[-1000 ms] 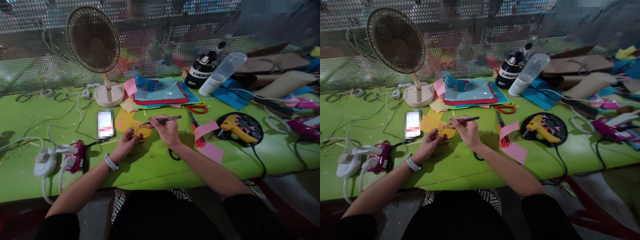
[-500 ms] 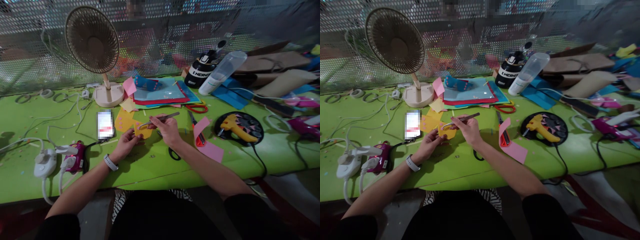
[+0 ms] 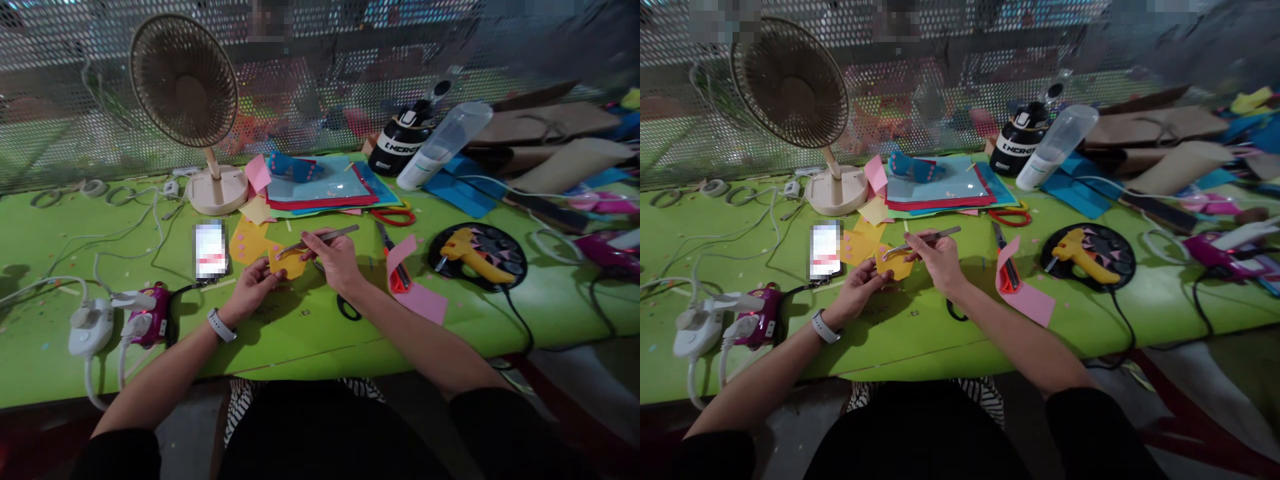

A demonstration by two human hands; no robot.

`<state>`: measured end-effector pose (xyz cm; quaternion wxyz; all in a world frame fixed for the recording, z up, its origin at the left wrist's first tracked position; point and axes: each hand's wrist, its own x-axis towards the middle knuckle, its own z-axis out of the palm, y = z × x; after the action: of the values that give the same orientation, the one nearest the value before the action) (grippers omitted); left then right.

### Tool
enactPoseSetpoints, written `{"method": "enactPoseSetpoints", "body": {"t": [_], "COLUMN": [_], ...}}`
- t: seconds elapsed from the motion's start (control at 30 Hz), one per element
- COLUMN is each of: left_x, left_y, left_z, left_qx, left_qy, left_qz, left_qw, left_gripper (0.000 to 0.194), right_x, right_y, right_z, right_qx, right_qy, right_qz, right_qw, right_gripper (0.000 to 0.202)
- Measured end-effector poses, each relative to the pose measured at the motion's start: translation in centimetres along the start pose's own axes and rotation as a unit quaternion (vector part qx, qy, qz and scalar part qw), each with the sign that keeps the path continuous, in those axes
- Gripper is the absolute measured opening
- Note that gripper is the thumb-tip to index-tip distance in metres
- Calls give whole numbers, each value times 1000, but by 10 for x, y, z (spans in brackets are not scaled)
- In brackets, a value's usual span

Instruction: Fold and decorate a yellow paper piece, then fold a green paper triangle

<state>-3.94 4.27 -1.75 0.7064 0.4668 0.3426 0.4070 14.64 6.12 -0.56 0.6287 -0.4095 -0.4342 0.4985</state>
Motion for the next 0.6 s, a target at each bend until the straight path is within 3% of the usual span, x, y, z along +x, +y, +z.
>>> {"method": "enactPoseSetpoints", "body": {"t": [0.6], "left_x": [-1], "left_y": [4], "left_z": [3], "left_qx": [19], "left_qy": [2], "left_qz": [-3], "left_qw": [1000], "left_gripper": [45], "right_x": [0], "right_y": [1], "right_z": [-2], "right_qx": [-12], "right_qy": [-6], "right_qz": [0], "right_qw": [1000], "right_gripper": [27]}}
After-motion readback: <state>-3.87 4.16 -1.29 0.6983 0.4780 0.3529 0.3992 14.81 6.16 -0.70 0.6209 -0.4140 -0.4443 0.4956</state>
